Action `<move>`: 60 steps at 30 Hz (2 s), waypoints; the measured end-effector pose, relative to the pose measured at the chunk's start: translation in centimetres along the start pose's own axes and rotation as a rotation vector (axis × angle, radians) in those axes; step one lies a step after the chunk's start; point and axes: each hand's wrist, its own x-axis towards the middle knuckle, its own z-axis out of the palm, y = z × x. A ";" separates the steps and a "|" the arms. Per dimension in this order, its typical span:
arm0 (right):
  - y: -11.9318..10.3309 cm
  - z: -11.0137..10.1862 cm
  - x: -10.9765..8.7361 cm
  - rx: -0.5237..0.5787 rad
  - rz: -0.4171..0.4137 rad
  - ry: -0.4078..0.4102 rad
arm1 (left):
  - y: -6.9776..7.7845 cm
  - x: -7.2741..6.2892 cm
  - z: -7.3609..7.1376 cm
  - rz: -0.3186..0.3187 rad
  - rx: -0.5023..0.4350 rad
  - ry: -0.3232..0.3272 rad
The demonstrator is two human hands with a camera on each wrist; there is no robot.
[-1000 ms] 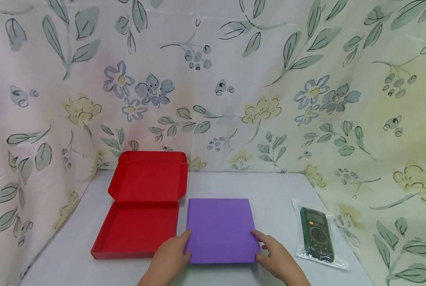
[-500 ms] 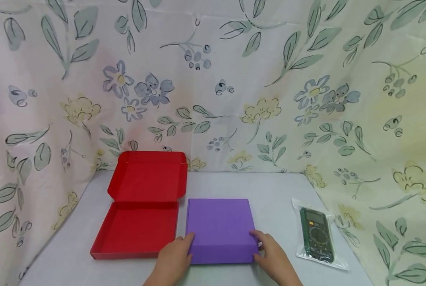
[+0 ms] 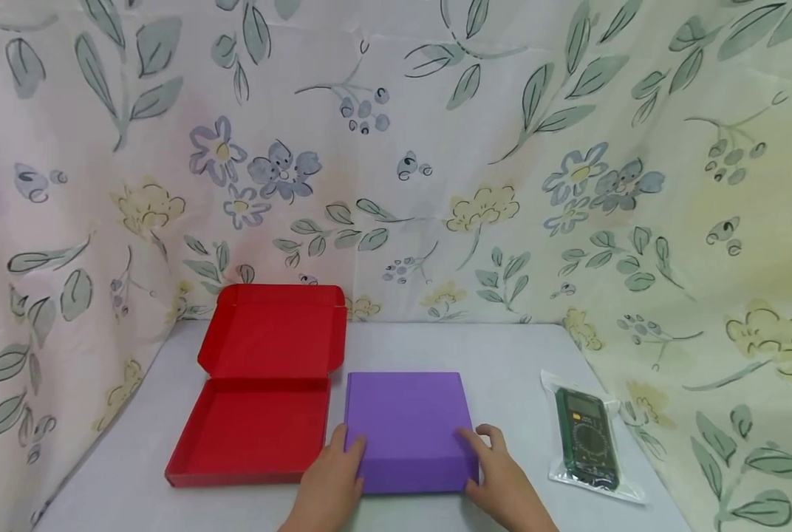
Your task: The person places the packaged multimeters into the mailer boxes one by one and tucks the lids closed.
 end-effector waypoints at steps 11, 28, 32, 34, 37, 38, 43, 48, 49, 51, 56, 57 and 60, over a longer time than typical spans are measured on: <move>0.3 1.1 -0.1 -0.024 -0.041 0.075 | -0.4 0.1 1.3 -0.040 -0.040 -0.024; 0.6 2.2 0.4 -0.078 -0.064 0.209 | -0.3 0.6 2.3 -0.046 0.003 -0.028; 0.9 2.7 0.4 -0.075 -0.094 0.279 | -0.5 0.6 2.7 -0.008 0.019 0.024; 1.1 2.9 0.4 -0.071 -0.098 0.309 | -0.7 0.6 3.1 0.008 0.031 0.053; 1.5 3.2 0.6 -0.069 -0.101 0.351 | -0.8 0.6 3.5 0.021 0.042 0.080; 1.6 3.3 0.7 -0.069 -0.104 0.360 | -0.9 0.7 3.6 0.024 0.042 0.089; 1.9 3.3 1.2 -0.073 -0.109 0.375 | -1.0 0.9 3.7 0.043 0.039 0.144; 1.4 3.2 1.2 -0.056 -0.053 0.332 | -1.0 0.9 3.4 0.039 0.041 0.138; 1.2 3.1 1.2 -0.051 -0.035 0.318 | -0.9 0.9 3.3 0.037 0.041 0.128; 0.9 3.0 1.1 -0.046 -0.003 0.286 | -0.9 0.9 3.2 0.036 0.042 0.107; 0.0 2.4 0.9 -0.049 0.044 0.214 | -1.0 0.9 2.7 0.050 0.033 0.067; -0.2 2.2 0.9 -0.051 0.056 0.202 | -1.0 0.9 2.6 0.058 0.029 0.066; -0.8 1.7 0.8 -0.059 0.094 0.167 | -1.0 1.0 2.4 0.084 0.008 0.064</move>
